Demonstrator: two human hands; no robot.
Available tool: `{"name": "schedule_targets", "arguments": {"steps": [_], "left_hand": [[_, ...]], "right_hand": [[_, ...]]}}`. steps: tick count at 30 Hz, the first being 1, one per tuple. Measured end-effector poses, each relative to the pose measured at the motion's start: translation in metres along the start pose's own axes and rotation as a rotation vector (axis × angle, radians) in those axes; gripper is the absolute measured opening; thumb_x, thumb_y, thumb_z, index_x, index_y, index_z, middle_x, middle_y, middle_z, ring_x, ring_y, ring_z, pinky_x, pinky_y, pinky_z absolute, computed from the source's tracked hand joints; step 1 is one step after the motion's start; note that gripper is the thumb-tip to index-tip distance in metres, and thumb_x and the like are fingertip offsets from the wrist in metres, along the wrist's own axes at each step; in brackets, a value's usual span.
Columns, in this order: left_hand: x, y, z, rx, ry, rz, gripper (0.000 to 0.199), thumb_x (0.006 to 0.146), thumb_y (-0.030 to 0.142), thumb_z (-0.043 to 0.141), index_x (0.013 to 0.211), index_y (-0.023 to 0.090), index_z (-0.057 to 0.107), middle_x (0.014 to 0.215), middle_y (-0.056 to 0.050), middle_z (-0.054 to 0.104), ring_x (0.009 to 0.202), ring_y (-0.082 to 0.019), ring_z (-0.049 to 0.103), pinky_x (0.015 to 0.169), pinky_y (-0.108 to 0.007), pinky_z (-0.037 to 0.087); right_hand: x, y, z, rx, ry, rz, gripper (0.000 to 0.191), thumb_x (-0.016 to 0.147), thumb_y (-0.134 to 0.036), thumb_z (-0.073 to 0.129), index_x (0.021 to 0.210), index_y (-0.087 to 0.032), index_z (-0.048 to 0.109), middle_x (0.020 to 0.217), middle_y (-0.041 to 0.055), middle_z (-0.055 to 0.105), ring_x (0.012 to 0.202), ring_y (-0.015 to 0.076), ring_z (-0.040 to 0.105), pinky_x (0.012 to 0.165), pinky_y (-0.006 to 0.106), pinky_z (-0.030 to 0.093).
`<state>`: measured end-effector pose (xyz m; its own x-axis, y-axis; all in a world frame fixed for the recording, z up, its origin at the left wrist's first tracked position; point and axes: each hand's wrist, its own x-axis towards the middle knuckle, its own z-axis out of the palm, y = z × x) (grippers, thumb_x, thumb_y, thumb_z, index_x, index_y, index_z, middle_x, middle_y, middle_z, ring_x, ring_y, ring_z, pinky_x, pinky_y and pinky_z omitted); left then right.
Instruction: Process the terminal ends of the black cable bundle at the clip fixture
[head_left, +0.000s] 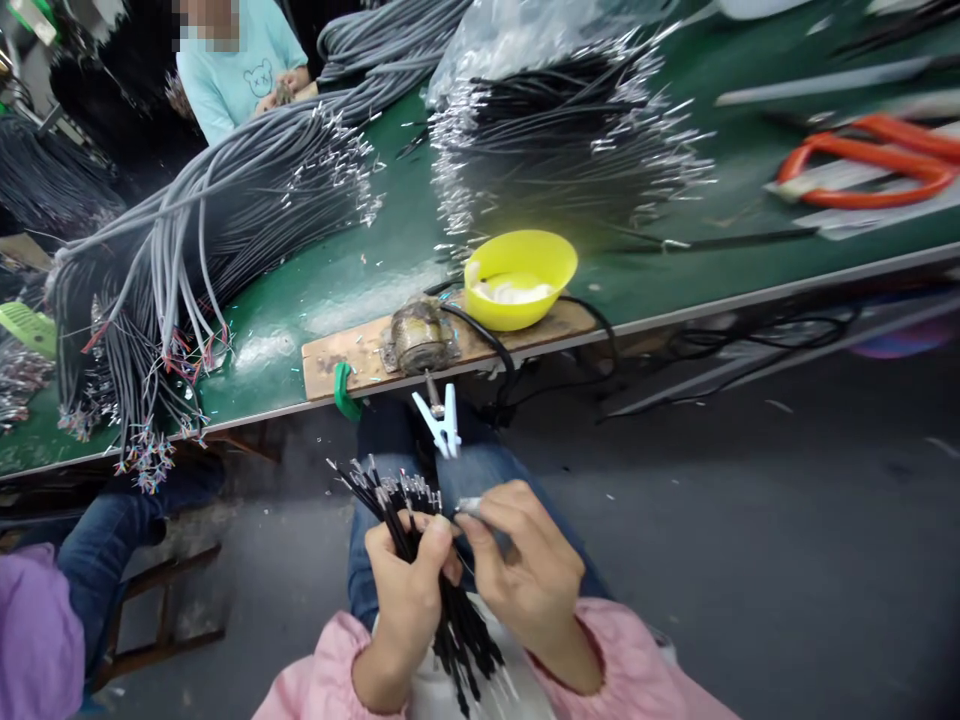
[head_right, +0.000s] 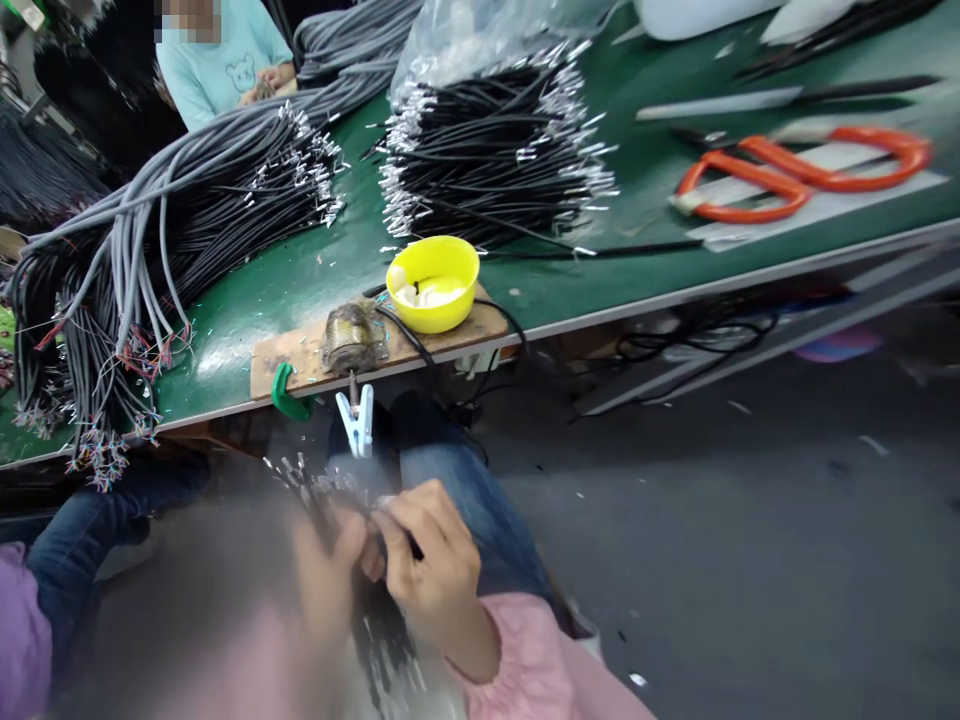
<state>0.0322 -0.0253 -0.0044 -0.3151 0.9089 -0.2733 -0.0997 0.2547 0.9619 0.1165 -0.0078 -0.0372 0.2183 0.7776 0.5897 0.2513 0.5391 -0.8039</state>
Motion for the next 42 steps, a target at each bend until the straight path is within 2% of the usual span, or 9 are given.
{"name": "schedule_targets", "arguments": {"steps": [3, 9, 13, 16, 23, 27, 30, 35, 42], "left_hand": [[0.004, -0.003, -0.002, -0.073, -0.063, -0.079, 0.045, 0.061, 0.052, 0.072, 0.048, 0.018, 0.045, 0.035, 0.007, 0.041, 0.031, -0.005, 0.038, 0.034, -0.019, 0.033], [0.005, 0.002, -0.016, 0.000, -0.275, -0.014, 0.043, 0.056, 0.053, 0.075, 0.047, 0.013, 0.062, 0.036, 0.001, 0.050, 0.033, -0.007, 0.040, 0.035, -0.021, 0.032], [-0.002, 0.000, -0.019, 0.037, -0.144, 0.102, 0.026, 0.053, 0.035, 0.081, 0.049, 0.015, 0.066, 0.044, 0.000, 0.059, 0.040, -0.009, 0.048, 0.042, -0.022, 0.038], [-0.005, -0.009, -0.018, -0.012, -0.087, 0.049, 0.029, 0.054, 0.037, 0.081, 0.049, 0.014, 0.064, 0.039, 0.003, 0.053, 0.037, -0.008, 0.045, 0.041, -0.022, 0.036], [0.001, -0.015, -0.018, -0.111, -0.172, -0.094, 0.045, 0.058, 0.057, 0.072, 0.050, 0.017, 0.054, 0.034, 0.007, 0.040, 0.029, -0.006, 0.034, 0.034, -0.022, 0.030], [0.007, -0.003, -0.024, -0.028, -0.265, -0.054, 0.040, 0.053, 0.052, 0.078, 0.050, 0.016, 0.061, 0.036, 0.003, 0.047, 0.032, -0.007, 0.040, 0.035, -0.023, 0.034], [0.009, 0.004, -0.026, 0.014, -0.241, -0.014, 0.031, 0.053, 0.041, 0.081, 0.052, 0.014, 0.066, 0.042, 0.001, 0.055, 0.039, -0.009, 0.048, 0.041, -0.023, 0.041], [0.008, 0.004, -0.025, 0.081, -0.154, 0.035, 0.027, 0.054, 0.038, 0.080, 0.054, 0.014, 0.068, 0.048, 0.000, 0.060, 0.045, -0.011, 0.053, 0.046, -0.023, 0.046], [0.017, -0.001, -0.023, 0.080, -0.175, -0.021, 0.038, 0.058, 0.050, 0.074, 0.047, 0.016, 0.062, 0.036, 0.002, 0.049, 0.033, -0.008, 0.043, 0.036, -0.022, 0.040]], "right_hand": [[0.000, 0.001, -0.004, 0.021, -0.011, 0.007, 0.015, 0.082, -0.009, 0.054, 0.075, -0.022, 0.058, 0.065, 0.0014, 0.055, 0.059, 0.0162, 0.050, 0.055, 0.028, 0.045], [0.009, 0.001, -0.020, 0.879, -0.492, 0.759, 0.038, 0.075, -0.056, 0.059, 0.068, -0.019, 0.057, 0.057, -0.0024, 0.045, 0.044, 0.0109, 0.040, 0.039, 0.023, 0.035], [0.013, 0.007, -0.020, 0.820, -0.473, 0.980, 0.036, 0.063, -0.051, 0.071, 0.060, -0.018, 0.058, 0.050, -0.0048, 0.042, 0.043, 0.0092, 0.036, 0.040, 0.022, 0.032], [0.012, 0.012, -0.016, 0.584, -0.277, 0.944, 0.030, 0.067, -0.047, 0.070, 0.062, -0.018, 0.062, 0.055, -0.0017, 0.052, 0.051, 0.0122, 0.046, 0.048, 0.023, 0.038], [0.011, 0.002, -0.017, 0.565, -0.237, 0.575, 0.022, 0.070, -0.039, 0.072, 0.060, -0.021, 0.066, 0.059, 0.0010, 0.058, 0.060, 0.0158, 0.051, 0.058, 0.027, 0.041], [0.015, 0.000, -0.020, 0.851, -0.437, 0.886, 0.033, 0.061, -0.050, 0.075, 0.061, -0.019, 0.066, 0.060, -0.0002, 0.056, 0.057, 0.0144, 0.051, 0.054, 0.026, 0.041], [0.019, 0.004, -0.021, 0.860, -0.448, 1.009, 0.032, 0.056, -0.046, 0.079, 0.063, -0.018, 0.066, 0.062, -0.0010, 0.057, 0.057, 0.0131, 0.051, 0.055, 0.024, 0.043], [0.027, 0.014, -0.025, 0.579, -0.219, 0.729, 0.016, 0.072, -0.036, 0.069, 0.069, -0.021, 0.068, 0.064, -0.0003, 0.060, 0.059, 0.0138, 0.053, 0.056, 0.023, 0.043], [0.026, 0.009, -0.020, 0.466, -0.271, 0.371, 0.009, 0.075, -0.027, 0.069, 0.068, -0.022, 0.069, 0.061, 0.0023, 0.064, 0.060, 0.0168, 0.055, 0.059, 0.028, 0.044]]}}
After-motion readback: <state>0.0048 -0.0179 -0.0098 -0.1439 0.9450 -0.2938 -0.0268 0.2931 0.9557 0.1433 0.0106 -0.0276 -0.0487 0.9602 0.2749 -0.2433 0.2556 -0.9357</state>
